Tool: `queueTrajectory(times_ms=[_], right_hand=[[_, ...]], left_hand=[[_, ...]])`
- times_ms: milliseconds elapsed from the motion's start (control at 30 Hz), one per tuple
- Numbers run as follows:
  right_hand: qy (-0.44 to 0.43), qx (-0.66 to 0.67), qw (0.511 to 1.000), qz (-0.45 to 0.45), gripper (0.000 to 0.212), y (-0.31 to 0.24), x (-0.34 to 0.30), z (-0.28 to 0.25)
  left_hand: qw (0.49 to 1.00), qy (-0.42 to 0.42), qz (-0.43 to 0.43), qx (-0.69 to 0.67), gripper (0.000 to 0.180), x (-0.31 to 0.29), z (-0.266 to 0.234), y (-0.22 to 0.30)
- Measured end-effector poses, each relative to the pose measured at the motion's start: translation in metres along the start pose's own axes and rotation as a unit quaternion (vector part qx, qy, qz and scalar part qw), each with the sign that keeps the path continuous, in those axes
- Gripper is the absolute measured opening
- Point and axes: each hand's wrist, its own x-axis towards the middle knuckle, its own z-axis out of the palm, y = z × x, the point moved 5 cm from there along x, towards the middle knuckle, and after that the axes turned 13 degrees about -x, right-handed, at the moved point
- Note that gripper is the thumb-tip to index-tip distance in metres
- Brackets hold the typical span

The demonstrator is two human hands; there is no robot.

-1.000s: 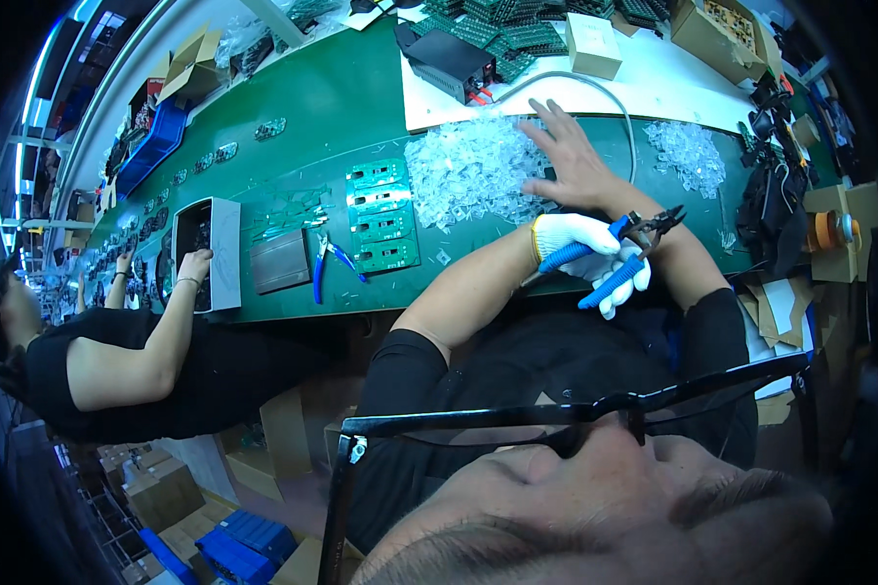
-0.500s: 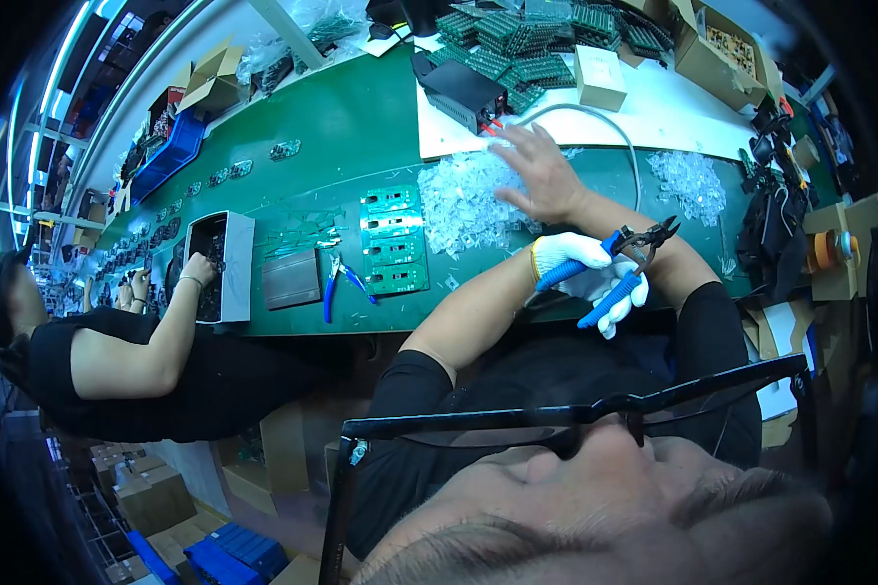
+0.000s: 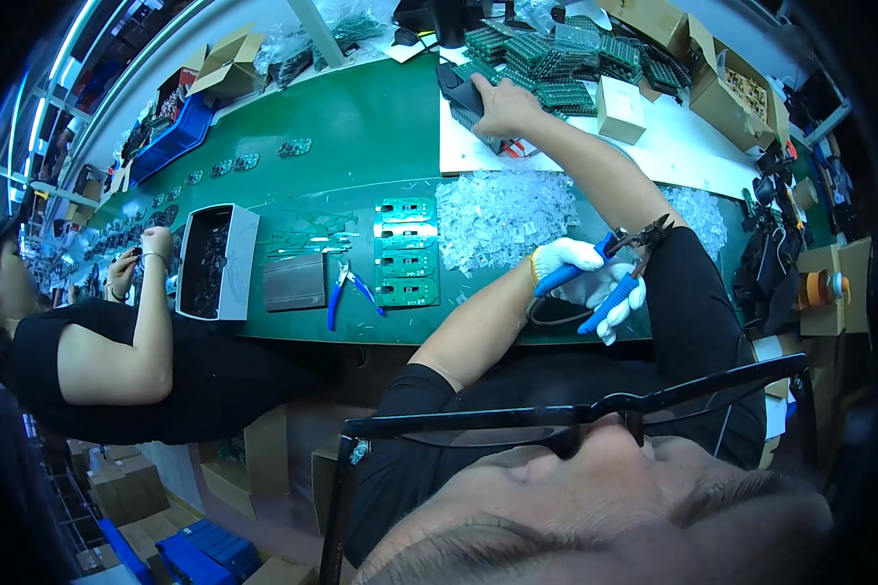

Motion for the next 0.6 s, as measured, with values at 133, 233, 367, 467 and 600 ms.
queueTrajectory(times_ms=[133,233,367,467,600], right_hand=[[-0.013,0.044,0.999,-0.022,0.097,0.005,0.002,0.006],[-0.005,0.069,0.997,-0.018,0.105,0.017,0.008,0.018],[0.098,0.253,0.962,0.020,0.083,0.048,0.008,0.009],[0.198,0.239,0.950,0.042,0.072,0.087,-0.019,0.006],[0.163,0.425,0.890,-0.003,0.043,0.110,-0.048,0.017]], left_hand=[[1.000,0.002,0.024,-0.014,0.080,-0.006,-0.003,0.002],[0.999,0.023,0.033,-0.022,0.080,-0.007,-0.007,0.002],[1.000,-0.005,0.006,-0.028,0.079,-0.003,-0.002,0.002],[1.000,-0.001,0.007,-0.018,0.077,0.000,-0.001,0.001],[0.999,0.039,0.013,-0.010,0.086,-0.010,-0.002,0.001]])
